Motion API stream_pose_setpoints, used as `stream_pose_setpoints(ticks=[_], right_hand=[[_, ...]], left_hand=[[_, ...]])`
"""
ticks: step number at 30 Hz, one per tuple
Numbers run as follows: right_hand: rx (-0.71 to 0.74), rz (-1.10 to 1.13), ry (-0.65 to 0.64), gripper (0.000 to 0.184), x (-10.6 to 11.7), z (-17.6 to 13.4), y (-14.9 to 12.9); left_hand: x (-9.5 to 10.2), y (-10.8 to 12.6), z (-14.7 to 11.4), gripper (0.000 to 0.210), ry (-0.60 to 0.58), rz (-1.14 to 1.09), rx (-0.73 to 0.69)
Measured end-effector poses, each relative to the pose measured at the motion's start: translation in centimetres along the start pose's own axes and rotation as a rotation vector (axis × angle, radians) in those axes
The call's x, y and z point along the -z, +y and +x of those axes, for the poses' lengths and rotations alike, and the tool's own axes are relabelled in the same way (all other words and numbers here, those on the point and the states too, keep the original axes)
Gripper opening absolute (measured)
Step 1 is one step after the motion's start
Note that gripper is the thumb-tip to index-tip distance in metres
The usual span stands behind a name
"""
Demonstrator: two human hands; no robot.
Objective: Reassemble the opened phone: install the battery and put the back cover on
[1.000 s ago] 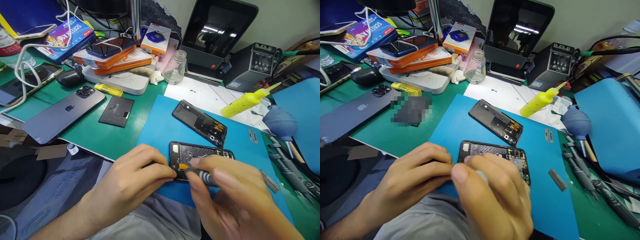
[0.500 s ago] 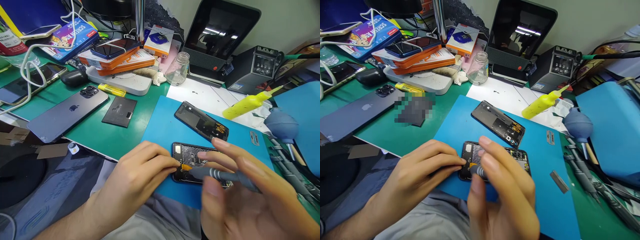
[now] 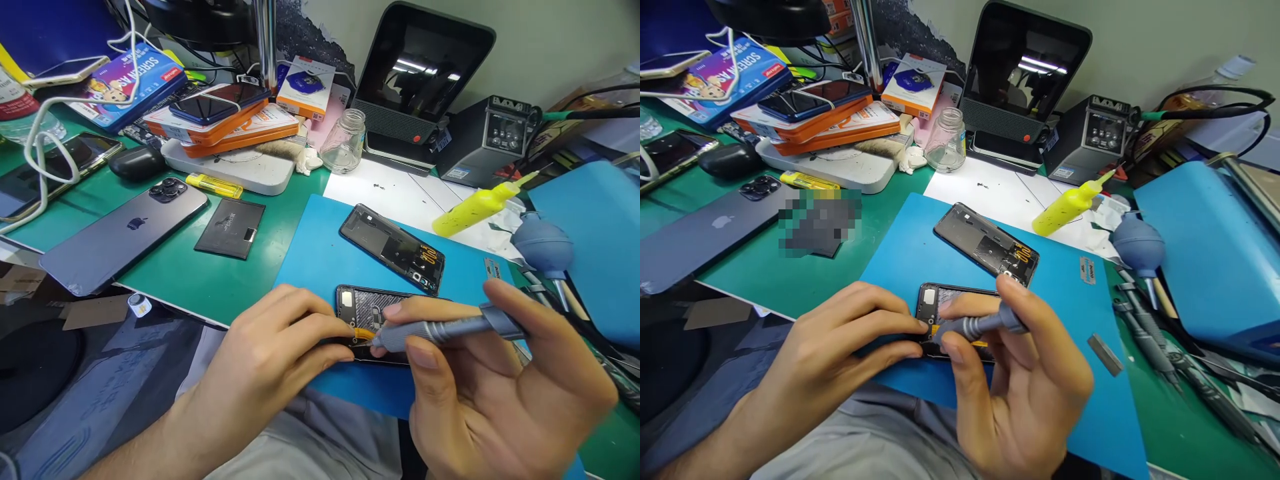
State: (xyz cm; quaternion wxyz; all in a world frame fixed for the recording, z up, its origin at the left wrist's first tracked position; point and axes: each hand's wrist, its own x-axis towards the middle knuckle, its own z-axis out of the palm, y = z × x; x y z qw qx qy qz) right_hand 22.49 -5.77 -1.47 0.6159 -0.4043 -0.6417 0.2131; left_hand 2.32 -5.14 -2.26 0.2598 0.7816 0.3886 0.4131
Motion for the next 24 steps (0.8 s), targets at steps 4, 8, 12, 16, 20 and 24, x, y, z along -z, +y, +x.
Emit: stream_pose_setpoints(ticks=[4, 8, 12, 16, 20, 24], right_hand=[[0.009, -0.002, -0.004, 0.079, 0.22, -0.26, -0.01], [0.022, -0.064, 0.024, 0.073, 0.28, -0.15, -0.41], [0.003, -0.071, -0.061, 0.068, 0.2, 0.17, -0.69], [-0.068, -0.05, -0.07, 0.065, 0.04, 0.11, -0.54], [-0.077, 0.012, -0.005, 0.068, -0.27, -0.01, -0.46], [-0.025, -0.047, -0.018, 0.067, -0.38, 0.14, -0.64]], left_hand=[[-0.05, -0.06, -0.1, 0.008, -0.005, -0.003, -0.016], [-0.02, -0.06, -0.38, 0.015, 0.007, 0.032, -0.03], [0.33, -0.07, -0.55, 0.018, -0.025, 0.037, -0.049], [0.65, -0.18, -0.6, 0.02, -0.026, 0.024, -0.064], [0.8, -0.33, -0.6, 0.02, -0.006, 0.022, -0.086], [0.87, -0.34, -0.57, 0.019, -0.008, -0.002, -0.098]])
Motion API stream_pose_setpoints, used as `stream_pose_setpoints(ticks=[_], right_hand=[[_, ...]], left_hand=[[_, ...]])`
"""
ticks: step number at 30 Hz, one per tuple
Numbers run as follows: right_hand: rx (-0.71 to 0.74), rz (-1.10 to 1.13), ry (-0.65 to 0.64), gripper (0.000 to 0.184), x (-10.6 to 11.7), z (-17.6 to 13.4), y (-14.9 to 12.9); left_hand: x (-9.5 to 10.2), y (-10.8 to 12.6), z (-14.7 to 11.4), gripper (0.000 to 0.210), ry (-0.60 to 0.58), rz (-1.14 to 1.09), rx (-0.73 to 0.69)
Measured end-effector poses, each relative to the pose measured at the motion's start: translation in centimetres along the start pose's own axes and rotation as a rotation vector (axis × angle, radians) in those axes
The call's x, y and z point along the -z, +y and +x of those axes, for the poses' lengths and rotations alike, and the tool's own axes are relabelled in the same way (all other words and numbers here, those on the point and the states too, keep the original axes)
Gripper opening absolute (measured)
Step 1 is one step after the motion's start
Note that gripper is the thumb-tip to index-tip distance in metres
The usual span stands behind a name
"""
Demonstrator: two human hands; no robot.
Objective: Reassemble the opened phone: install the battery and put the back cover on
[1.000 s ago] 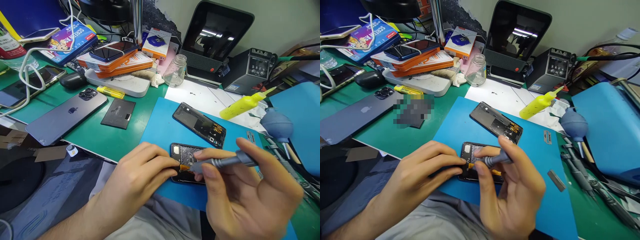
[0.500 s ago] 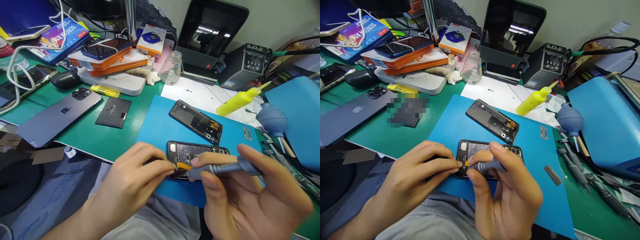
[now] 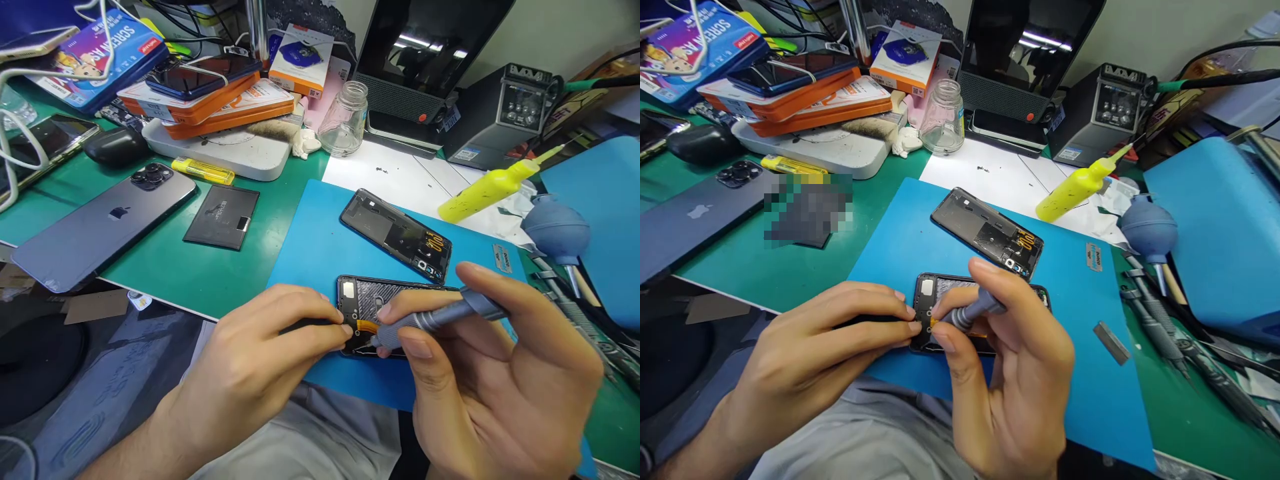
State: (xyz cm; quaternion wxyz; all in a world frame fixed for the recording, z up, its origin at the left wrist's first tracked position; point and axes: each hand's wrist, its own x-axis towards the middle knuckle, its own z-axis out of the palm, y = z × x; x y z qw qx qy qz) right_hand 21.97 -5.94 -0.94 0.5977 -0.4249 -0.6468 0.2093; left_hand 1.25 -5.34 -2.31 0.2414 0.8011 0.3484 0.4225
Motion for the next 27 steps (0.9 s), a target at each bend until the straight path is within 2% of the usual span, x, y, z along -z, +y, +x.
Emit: stream_pose_setpoints(ticks=[6, 10, 14, 18, 21, 24, 27], right_hand=[[-0.069, -0.022, -0.052, 0.064, 0.1, 0.3, -0.1], [-0.053, -0.033, 0.006, 0.064, 0.0, 0.2, -0.2], [-0.022, -0.066, -0.026, 0.067, 0.1, 0.4, -0.4], [0.062, -0.126, -0.036, 0.066, 0.5, 0.5, -0.1], [0.016, -0.064, -0.033, 0.071, 0.5, -0.1, -0.2], [-0.092, -0.08, 0.107, 0.061, 0.2, -1.6, -0.7], [-0.147, -0.181, 0.358, 0.042, -0.1, -3.8, -1.1]], left_hand=[[-0.1, 0.1, 0.0, 0.019, 0.005, -0.001, 0.021], [-0.1, 0.1, -0.1, 0.019, 0.0, -0.003, 0.023], [0.1, 0.1, -0.1, 0.02, -0.037, 0.019, 0.006], [0.6, -0.3, 0.3, 0.022, -0.107, 0.184, -0.17], [1.3, -0.6, 1.0, 0.029, -0.205, 0.261, -0.311], [2.0, -0.6, 1.8, 0.038, -0.305, 0.34, -0.37], [2.4, -0.4, 2.5, 0.042, -0.371, 0.368, -0.383]])
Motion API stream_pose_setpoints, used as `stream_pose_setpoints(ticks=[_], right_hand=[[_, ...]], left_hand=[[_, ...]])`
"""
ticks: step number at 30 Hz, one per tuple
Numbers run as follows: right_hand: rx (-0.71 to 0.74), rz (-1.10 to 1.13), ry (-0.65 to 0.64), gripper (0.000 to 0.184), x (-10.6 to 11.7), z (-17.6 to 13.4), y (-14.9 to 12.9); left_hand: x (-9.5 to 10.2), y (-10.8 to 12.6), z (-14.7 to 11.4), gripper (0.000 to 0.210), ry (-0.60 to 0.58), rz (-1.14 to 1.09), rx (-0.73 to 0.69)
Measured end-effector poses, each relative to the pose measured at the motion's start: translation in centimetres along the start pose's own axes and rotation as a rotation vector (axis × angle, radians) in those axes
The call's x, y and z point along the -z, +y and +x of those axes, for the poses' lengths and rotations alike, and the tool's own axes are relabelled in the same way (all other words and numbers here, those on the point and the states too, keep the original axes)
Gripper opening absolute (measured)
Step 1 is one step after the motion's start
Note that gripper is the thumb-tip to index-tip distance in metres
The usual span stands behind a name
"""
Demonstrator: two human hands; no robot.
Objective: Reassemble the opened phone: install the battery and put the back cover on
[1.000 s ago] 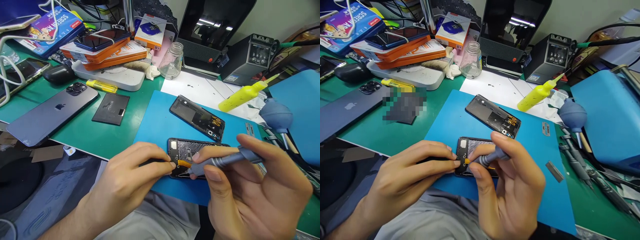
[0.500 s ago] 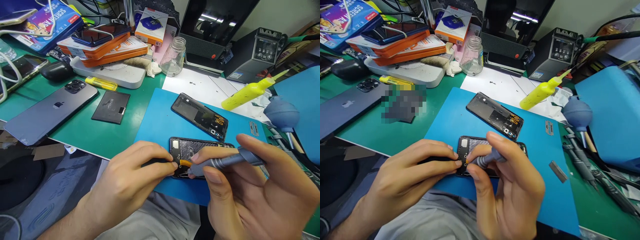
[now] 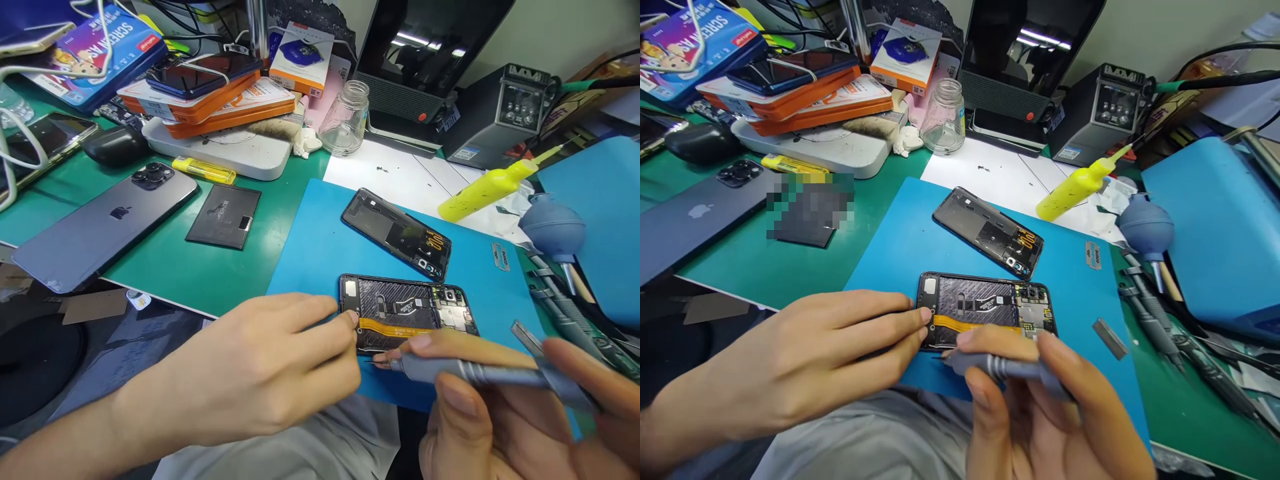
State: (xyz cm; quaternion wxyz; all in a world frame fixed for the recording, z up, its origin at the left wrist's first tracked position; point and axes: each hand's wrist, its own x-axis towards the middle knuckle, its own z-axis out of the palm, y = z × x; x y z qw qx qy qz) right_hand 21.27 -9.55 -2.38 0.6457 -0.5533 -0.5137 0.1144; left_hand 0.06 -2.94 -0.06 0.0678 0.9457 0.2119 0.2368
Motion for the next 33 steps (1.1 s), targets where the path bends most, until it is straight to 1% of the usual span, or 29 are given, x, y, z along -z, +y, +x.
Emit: stream_pose_setpoints(ticks=[1, 2, 3, 4, 5, 9, 13, 15, 19, 24, 30, 33], right_hand=[[-0.02, -0.023, 0.089, 0.043, 0.2, -0.6, 0.1], [-0.029, -0.027, 0.145, 0.048, 0.4, -1.2, 0.3], [-0.042, -0.014, 0.18, 0.053, 0.5, -1.6, 0.5], [-0.057, 0.01, 0.187, 0.058, 0.6, -1.9, 0.7], [-0.06, 0.042, 0.166, 0.061, 0.6, -2.0, 0.9], [-0.094, 0.134, 0.065, 0.06, 0.2, -1.9, 0.7], [-0.165, 0.158, 0.044, 0.067, -0.3, -1.1, -0.3], [-0.194, 0.135, 0.043, 0.063, -0.4, -0.8, -0.6], [-0.238, 0.102, 0.025, 0.056, -0.4, -0.3, -0.9], [-0.323, 0.126, -0.008, 0.045, -0.4, 0.4, -1.1], [-0.314, 0.105, -0.001, 0.048, -0.5, 0.6, -1.2], [-0.341, 0.122, -0.026, 0.048, -0.4, 0.6, -1.2]], left_hand=[[0.1, -0.1, 0.1, 0.041, -0.007, -0.029, 0.001], [0.1, -0.3, 0.1, 0.039, -0.004, -0.067, 0.005], [0.1, -0.4, 0.2, 0.036, 0.004, -0.108, 0.014], [0.1, -0.5, 0.1, 0.034, 0.014, -0.146, 0.027], [-0.1, -0.6, 0.1, 0.032, 0.026, -0.176, 0.044], [-0.7, -0.5, -0.5, 0.024, 0.043, -0.265, 0.125], [-1.0, -0.2, -0.9, 0.018, 0.052, -0.317, 0.187], [-1.0, -0.1, -0.9, 0.017, 0.058, -0.332, 0.201], [-1.0, 0.0, -0.9, 0.016, 0.073, -0.359, 0.213], [-1.2, -0.1, -1.0, 0.016, 0.091, -0.379, 0.215], [-1.4, 0.0, -1.0, 0.014, 0.128, -0.39, 0.216], [-1.6, 0.0, -1.0, 0.016, 0.127, -0.394, 0.213]])
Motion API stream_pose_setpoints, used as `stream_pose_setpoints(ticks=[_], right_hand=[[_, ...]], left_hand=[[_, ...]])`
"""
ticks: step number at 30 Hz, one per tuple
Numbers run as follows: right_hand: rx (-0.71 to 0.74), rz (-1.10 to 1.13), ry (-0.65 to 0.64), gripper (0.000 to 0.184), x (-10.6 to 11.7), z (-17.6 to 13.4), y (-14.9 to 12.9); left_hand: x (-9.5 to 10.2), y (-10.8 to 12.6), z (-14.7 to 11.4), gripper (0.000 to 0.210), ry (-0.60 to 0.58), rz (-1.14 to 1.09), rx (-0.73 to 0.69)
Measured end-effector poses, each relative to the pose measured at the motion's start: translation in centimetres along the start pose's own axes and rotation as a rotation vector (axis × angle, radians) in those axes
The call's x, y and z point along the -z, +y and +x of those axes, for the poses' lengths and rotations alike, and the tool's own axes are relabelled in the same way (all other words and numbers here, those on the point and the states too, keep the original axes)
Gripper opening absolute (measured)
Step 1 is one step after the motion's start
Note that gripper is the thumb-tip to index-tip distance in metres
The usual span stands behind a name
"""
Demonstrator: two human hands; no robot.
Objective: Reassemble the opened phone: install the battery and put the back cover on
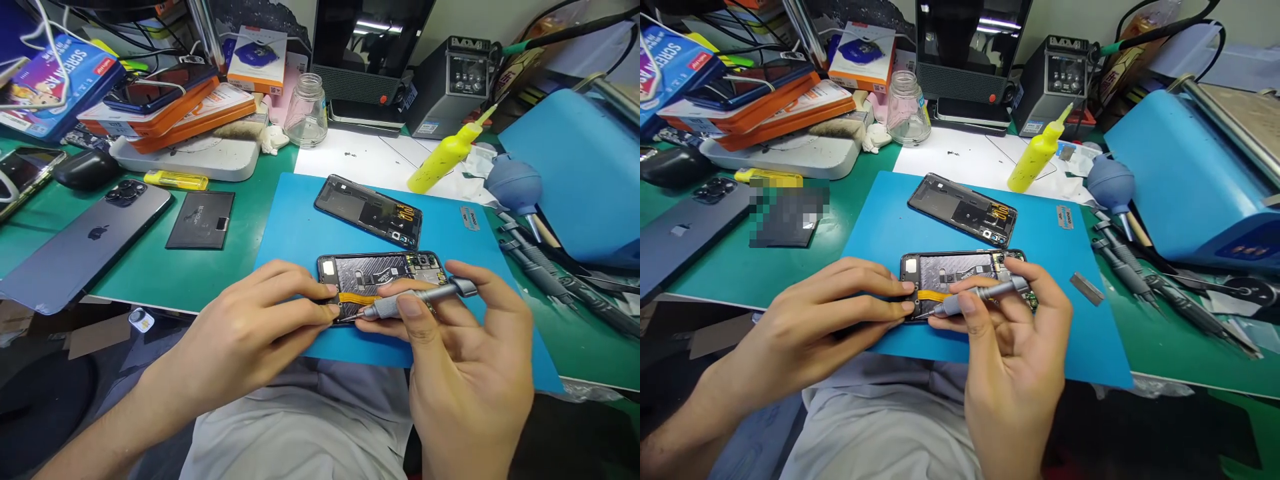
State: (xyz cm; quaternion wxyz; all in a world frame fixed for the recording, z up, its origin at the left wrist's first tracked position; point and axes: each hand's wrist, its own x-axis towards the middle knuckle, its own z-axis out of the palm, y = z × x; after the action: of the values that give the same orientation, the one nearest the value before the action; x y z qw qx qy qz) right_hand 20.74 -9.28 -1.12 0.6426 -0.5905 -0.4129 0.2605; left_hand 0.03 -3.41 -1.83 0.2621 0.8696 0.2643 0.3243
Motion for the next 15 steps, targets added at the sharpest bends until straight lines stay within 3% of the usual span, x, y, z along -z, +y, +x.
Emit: stream_pose_setpoints(ticks=[9, 15], right_hand=[[-0.016, 0.006, -0.014, 0.046, 0.06, 0.16, -0.11], [-0.106, -0.029, 0.008, 0.048, 0.28, -0.01, -0.27]], left_hand=[[0.04, 0.07, -0.01, 0.017, -0.007, 0.026, -0.018], [0.1, 0.17, 0.12, 0.016, -0.033, 0.083, -0.04]])
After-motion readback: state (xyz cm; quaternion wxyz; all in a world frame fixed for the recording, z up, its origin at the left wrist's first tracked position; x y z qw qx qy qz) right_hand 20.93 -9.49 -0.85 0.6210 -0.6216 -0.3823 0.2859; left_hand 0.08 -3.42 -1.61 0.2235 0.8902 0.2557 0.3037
